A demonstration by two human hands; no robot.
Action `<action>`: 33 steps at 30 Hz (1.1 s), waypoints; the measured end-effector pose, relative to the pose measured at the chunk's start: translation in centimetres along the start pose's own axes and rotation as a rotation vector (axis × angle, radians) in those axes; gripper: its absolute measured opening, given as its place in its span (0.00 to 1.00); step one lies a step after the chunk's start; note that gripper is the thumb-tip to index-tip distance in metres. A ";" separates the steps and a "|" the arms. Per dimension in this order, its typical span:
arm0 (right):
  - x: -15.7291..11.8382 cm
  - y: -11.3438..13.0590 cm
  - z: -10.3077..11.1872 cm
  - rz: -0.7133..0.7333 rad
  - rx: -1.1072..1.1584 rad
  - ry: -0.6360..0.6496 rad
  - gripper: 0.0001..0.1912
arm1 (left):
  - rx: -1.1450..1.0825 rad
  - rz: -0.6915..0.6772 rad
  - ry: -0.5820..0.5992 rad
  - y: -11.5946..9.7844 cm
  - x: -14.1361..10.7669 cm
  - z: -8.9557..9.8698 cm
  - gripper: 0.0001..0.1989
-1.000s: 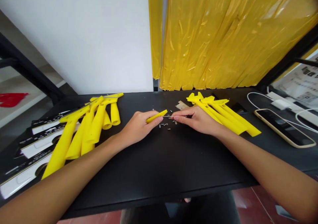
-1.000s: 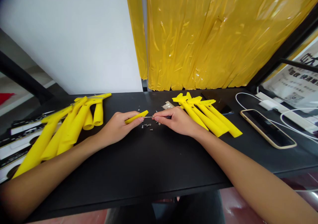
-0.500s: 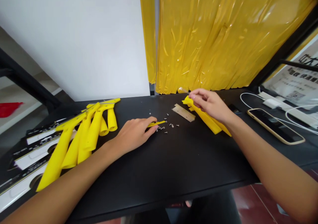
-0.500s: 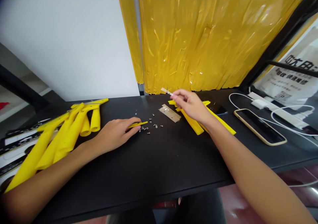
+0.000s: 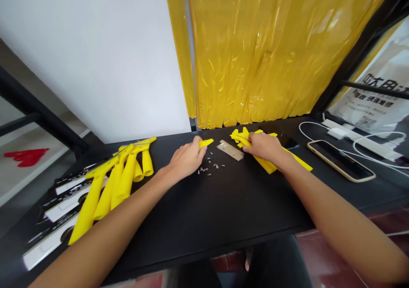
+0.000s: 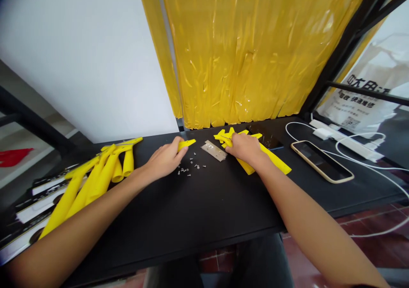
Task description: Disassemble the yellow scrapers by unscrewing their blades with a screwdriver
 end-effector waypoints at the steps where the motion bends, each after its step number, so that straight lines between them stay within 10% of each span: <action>1: 0.0 -0.1 0.1 0.003 0.004 0.005 0.20 | -0.025 -0.018 0.002 -0.8 1.3 -0.1 0.17; 10: -0.3 -1.5 1.1 0.040 0.003 0.064 0.18 | -0.018 -0.042 0.042 -6.9 11.7 -3.8 0.15; 22: -0.7 -2.1 1.5 0.005 -0.020 0.103 0.23 | -0.038 -0.073 0.128 -8.4 10.3 -3.5 0.33; 27: -1.0 -2.2 1.4 -0.005 -0.015 0.076 0.26 | 0.071 0.009 -0.098 -3.2 3.1 1.7 0.34; 33: -1.6 -0.6 2.3 -0.007 0.089 -0.161 0.34 | 0.601 0.448 -0.310 6.8 -5.4 4.8 0.27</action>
Point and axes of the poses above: each hand's wrist, its own x-axis towards the middle knuckle, its own z-axis out of the back of the hand, y = z × x, the point moved 1 cm from there along x, towards the middle knuckle, and after that the axes turned 13 degrees about z, right-handed, at the moved point
